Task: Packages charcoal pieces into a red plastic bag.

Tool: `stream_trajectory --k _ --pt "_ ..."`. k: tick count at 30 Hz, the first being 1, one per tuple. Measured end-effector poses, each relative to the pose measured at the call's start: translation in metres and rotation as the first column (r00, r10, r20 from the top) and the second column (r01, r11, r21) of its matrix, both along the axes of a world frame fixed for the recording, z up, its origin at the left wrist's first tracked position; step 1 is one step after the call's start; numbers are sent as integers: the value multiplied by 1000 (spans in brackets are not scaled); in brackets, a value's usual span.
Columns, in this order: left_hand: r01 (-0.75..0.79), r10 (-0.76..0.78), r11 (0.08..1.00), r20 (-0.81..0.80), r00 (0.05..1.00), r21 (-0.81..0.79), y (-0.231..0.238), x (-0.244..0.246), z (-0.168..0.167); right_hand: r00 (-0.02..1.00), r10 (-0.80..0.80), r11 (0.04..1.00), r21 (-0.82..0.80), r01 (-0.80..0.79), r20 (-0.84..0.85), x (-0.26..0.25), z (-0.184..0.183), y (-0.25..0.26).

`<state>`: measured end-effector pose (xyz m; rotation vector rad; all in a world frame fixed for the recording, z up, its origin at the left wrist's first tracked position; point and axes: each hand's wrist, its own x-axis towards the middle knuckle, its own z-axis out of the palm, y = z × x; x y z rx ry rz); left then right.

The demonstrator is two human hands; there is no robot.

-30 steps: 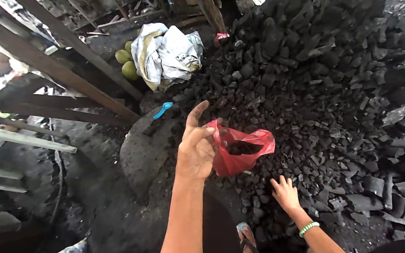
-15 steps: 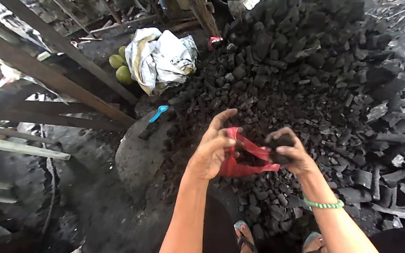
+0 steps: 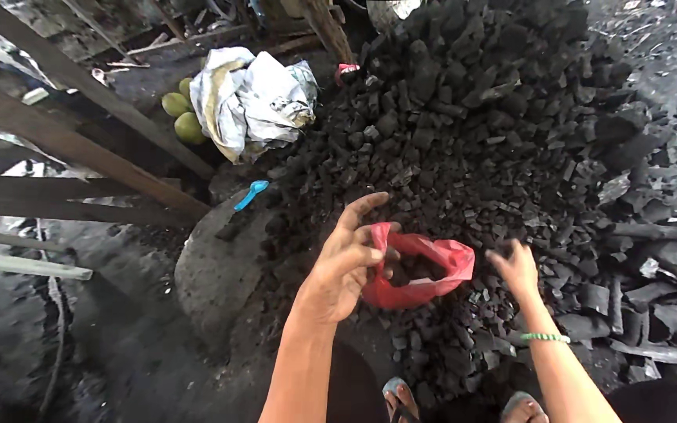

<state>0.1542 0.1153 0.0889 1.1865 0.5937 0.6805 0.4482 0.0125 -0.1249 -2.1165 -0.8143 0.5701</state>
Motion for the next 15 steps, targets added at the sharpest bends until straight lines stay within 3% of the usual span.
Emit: stream_trajectory --k 3,5,8,11,15 --pt "3 -3 999 -10 1000 34 2 -1 -2 995 76 929 -366 -45 70 -29 -60 -19" --pt "-10 11 998 -19 1000 56 3 -1 -1 987 117 902 -428 -58 114 -61 -70 -20" --pt "-46 48 997 -16 999 69 3 -4 0 972 215 898 -409 -160 93 -89 -75 -26" --pt "-80 81 995 -15 997 60 5 -8 0 949 311 877 -400 -268 48 -80 -81 -29" --pt "-109 109 994 -30 994 15 8 -7 -3 953 244 934 -222 -281 -180 -46 -73 -21"
